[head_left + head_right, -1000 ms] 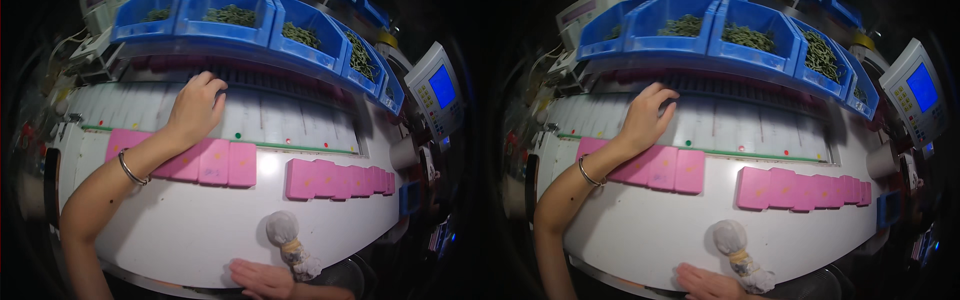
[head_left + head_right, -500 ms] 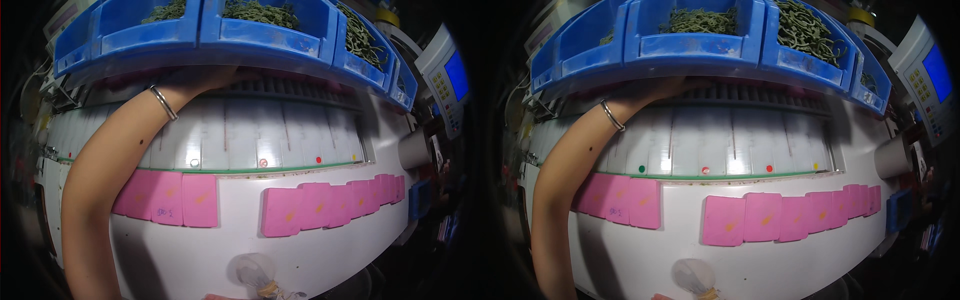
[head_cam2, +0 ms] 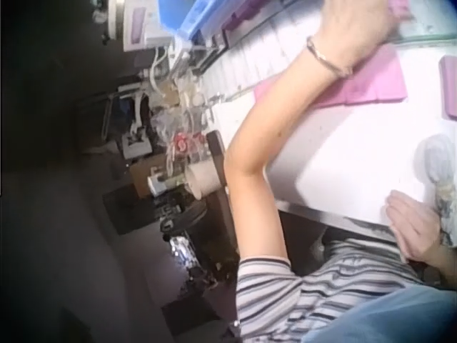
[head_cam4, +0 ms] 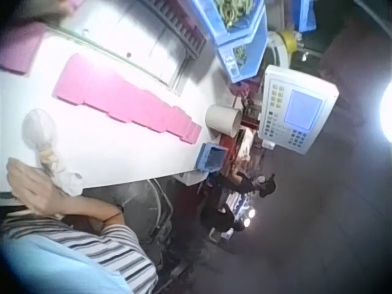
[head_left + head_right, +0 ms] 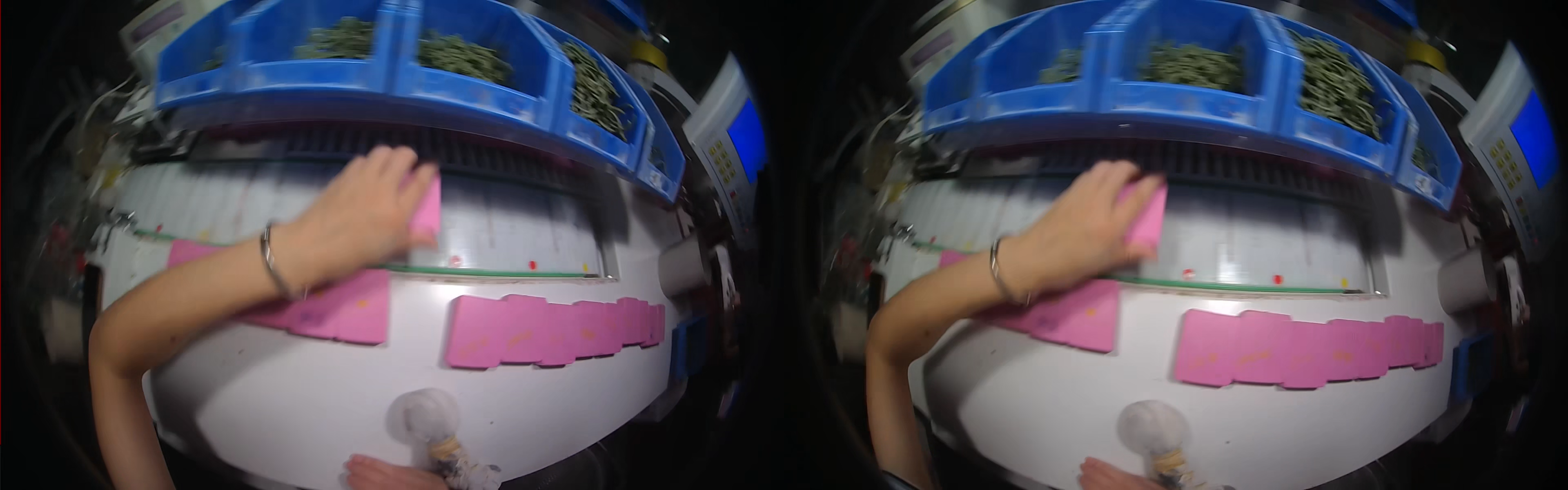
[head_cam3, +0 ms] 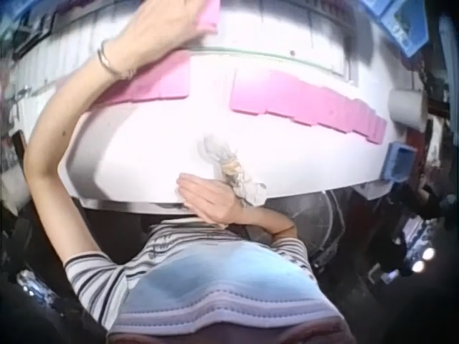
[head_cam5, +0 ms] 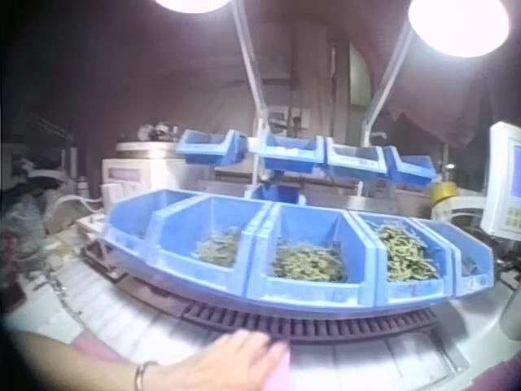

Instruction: Assembling small components by inserting metallic wires into pink molds and placing them on a tray.

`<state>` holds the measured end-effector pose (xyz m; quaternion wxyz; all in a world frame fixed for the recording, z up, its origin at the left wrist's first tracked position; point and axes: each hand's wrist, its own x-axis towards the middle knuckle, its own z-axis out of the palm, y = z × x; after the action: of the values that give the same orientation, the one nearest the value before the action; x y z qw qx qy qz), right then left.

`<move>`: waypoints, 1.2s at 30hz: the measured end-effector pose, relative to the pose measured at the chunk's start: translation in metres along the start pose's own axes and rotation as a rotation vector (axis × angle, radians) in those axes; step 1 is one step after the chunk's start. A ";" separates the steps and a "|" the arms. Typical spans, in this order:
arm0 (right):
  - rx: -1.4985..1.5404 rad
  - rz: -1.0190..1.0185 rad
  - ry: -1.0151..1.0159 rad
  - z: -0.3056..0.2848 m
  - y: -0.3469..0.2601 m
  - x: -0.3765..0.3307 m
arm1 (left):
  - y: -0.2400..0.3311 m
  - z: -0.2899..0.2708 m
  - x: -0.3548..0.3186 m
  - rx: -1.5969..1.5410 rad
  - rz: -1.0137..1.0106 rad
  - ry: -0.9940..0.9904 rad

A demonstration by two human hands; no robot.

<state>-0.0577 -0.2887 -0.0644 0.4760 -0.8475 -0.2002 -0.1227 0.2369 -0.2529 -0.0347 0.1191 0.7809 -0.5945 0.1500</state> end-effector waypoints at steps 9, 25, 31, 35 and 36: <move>-0.105 0.038 -0.039 0.007 -0.014 0.002 | 0.108 -0.192 -0.268 0.112 -0.686 0.088; -0.484 -0.126 0.071 0.043 -0.042 0.004 | 0.145 -0.120 -0.608 0.378 -1.553 -0.099; -0.560 -0.091 0.044 0.051 -0.045 0.000 | 0.224 -0.159 -0.661 0.424 -1.639 0.190; -0.635 -0.130 0.052 0.056 -0.044 -0.002 | 0.300 -0.187 -0.707 0.567 -1.778 -0.229; -0.673 -0.153 0.054 0.057 -0.044 -0.001 | 0.309 -0.189 -0.716 0.582 -1.764 -0.229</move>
<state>-0.0778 -0.2192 -0.0610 0.1643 -0.9361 -0.1987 -0.2395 -0.2567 0.3733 -0.1259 -0.0694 0.9589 0.2657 0.0706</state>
